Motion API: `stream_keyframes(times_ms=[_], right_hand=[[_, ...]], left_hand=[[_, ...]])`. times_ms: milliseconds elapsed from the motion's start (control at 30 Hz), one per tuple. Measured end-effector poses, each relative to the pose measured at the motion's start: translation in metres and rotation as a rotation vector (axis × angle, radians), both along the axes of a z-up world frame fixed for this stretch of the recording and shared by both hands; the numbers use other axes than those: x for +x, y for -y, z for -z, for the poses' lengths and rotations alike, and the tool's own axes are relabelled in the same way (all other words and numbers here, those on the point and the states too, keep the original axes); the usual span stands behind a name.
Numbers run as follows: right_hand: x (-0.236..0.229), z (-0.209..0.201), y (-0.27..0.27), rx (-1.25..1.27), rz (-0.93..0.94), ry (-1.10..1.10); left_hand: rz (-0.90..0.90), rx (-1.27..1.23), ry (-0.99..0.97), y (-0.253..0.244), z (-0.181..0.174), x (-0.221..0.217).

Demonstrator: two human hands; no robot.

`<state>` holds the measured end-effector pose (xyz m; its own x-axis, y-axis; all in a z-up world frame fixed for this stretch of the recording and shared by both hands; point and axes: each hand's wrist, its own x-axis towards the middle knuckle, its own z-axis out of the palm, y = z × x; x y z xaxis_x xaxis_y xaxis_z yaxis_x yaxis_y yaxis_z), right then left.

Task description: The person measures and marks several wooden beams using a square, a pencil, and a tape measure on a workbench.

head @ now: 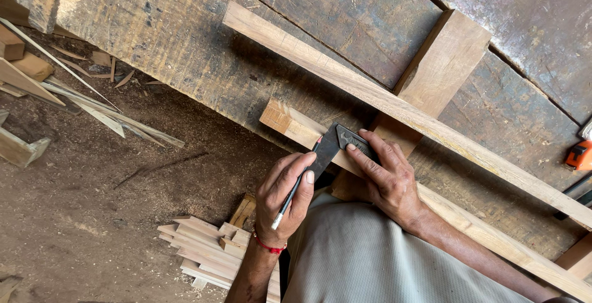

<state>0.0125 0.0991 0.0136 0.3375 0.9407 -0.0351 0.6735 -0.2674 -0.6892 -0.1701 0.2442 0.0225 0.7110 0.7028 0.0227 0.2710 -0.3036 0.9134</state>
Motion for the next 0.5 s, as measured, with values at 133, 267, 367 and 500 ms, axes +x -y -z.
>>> stream_keyframes(times_ms=[133, 267, 367, 500], right_hand=[[0.0004, 0.0013, 0.0001, 0.008, -0.002, 0.005], [0.0003, 0.0020, 0.0001, 0.010, 0.000, 0.007], [0.0000, 0.0017, 0.0005, 0.006, 0.005, 0.000], [-0.0001, 0.0022, -0.0002, 0.024, -0.002, 0.015]], left_hand=[[-0.004, -0.015, 0.001, 0.0002, 0.0003, -0.0005], [-0.003, -0.008, 0.003, 0.0001, 0.0002, 0.0000], [0.004, -0.011, 0.004, -0.0003, 0.0005, -0.0003], [0.018, -0.045, -0.009, -0.0003, 0.0031, -0.0038]])
